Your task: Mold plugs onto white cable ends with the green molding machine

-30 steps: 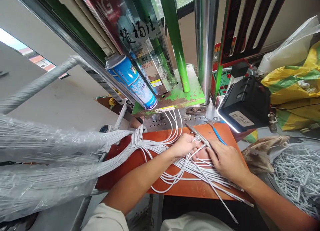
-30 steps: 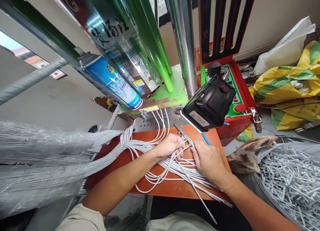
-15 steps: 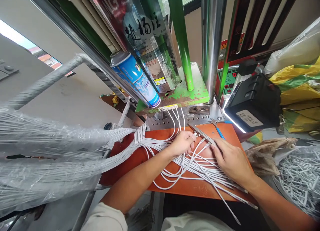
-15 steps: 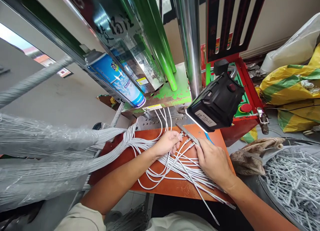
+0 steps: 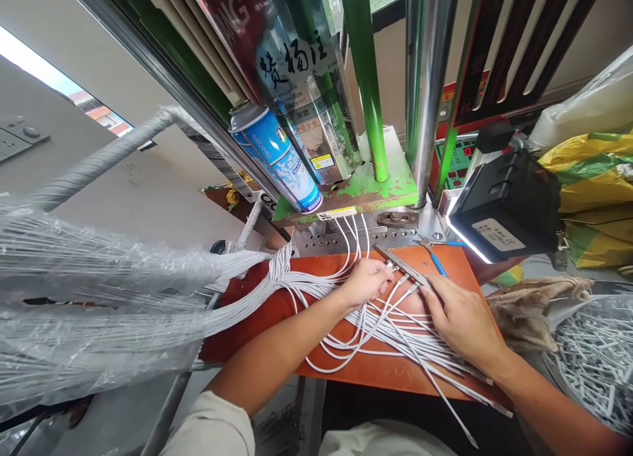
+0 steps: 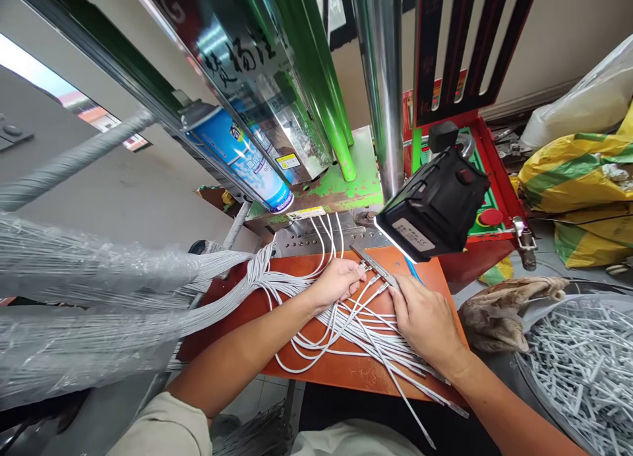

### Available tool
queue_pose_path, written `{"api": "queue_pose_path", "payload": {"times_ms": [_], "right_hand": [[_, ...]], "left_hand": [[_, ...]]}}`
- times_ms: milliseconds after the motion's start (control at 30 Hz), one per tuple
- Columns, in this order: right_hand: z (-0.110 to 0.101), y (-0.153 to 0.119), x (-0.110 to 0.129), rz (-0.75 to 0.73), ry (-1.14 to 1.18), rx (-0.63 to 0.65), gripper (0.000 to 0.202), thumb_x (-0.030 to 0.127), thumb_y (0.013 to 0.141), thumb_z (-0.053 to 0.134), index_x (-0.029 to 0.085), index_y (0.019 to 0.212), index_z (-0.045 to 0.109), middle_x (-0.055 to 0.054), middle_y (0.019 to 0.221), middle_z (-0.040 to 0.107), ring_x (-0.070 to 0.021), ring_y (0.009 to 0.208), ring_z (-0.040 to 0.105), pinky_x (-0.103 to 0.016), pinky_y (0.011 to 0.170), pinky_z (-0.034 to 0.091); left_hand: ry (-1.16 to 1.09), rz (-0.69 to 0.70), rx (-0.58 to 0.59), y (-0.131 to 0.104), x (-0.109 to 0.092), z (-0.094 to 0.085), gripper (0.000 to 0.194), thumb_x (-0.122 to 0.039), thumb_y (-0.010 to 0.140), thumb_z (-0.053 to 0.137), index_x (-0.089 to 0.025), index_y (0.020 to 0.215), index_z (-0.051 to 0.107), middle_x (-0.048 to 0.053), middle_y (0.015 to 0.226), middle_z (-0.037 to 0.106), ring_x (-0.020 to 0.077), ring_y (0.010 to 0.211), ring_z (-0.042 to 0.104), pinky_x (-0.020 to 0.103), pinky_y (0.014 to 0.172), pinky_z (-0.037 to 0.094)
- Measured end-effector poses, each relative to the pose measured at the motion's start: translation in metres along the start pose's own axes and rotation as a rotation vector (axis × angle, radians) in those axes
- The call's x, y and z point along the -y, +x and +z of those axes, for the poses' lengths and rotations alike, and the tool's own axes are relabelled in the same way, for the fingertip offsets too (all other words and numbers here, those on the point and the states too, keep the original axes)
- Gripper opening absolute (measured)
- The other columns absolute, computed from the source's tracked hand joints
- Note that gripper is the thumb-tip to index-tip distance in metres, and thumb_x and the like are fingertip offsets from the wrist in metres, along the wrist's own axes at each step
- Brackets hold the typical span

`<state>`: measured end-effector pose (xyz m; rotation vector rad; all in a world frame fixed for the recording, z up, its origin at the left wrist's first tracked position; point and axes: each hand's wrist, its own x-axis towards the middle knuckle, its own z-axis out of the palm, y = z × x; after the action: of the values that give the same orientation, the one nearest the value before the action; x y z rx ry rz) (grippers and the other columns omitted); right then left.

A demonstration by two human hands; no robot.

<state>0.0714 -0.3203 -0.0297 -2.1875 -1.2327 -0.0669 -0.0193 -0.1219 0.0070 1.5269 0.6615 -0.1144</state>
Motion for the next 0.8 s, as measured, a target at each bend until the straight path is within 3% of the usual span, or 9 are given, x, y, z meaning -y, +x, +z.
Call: {"api": "queue_pose_path", "payload": {"times_ms": [167,367,533,667,800], "right_hand": [[0.0,0.001,-0.004,-0.083,0.024,0.058,0.028,0.036,0.107,0.038,0.021,0.103,0.062,-0.005,0.094,0.071,-0.0232,0.078,0.067,-0.035,0.069,0.042],[-0.003,0.0,0.001,0.023,0.014,0.007,0.029,0.036,0.107,0.038,0.023,0.106,0.064,-0.003,0.094,0.072,-0.0229,0.076,0.068,-0.034,0.067,0.042],[-0.002,0.001,0.001,0.004,0.039,0.006,0.029,0.036,0.107,0.039,0.023,0.11,0.064,-0.003,0.1,0.073,-0.023,0.081,0.069,-0.034,0.07,0.044],[0.0,-0.001,-0.003,-0.017,0.041,0.057,0.028,0.037,0.108,0.039,0.023,0.109,0.063,-0.003,0.099,0.072,-0.0229,0.08,0.068,-0.035,0.069,0.042],[0.0,0.0,-0.005,-0.103,0.073,0.099,0.028,0.038,0.109,0.038,0.022,0.1,0.059,-0.003,0.09,0.069,-0.0223,0.077,0.064,-0.034,0.068,0.04]], "left_hand": [[-0.02,0.01,0.02,0.002,-0.001,0.004,0.025,-0.028,0.095,0.057,-0.011,0.077,0.062,-0.007,0.045,0.046,0.0024,0.034,0.032,0.016,0.041,0.023],[0.032,-0.054,0.154,0.001,-0.003,-0.016,0.024,-0.033,0.097,0.053,-0.012,0.086,0.058,0.004,0.062,0.065,0.014,0.045,0.064,0.02,0.043,0.045],[0.13,-0.076,0.124,0.004,-0.006,-0.031,0.028,-0.033,0.099,0.046,-0.014,0.079,0.054,0.003,0.054,0.06,0.0137,0.04,0.061,0.017,0.039,0.04],[0.203,-0.073,0.145,0.008,-0.007,-0.031,0.028,-0.03,0.098,0.044,-0.015,0.076,0.053,0.002,0.052,0.06,0.0119,0.036,0.057,0.016,0.036,0.031],[0.304,-0.045,0.084,0.012,-0.003,-0.025,0.034,-0.031,0.101,0.039,-0.016,0.075,0.054,-0.002,0.046,0.054,0.0077,0.03,0.043,0.017,0.037,0.027]]}}
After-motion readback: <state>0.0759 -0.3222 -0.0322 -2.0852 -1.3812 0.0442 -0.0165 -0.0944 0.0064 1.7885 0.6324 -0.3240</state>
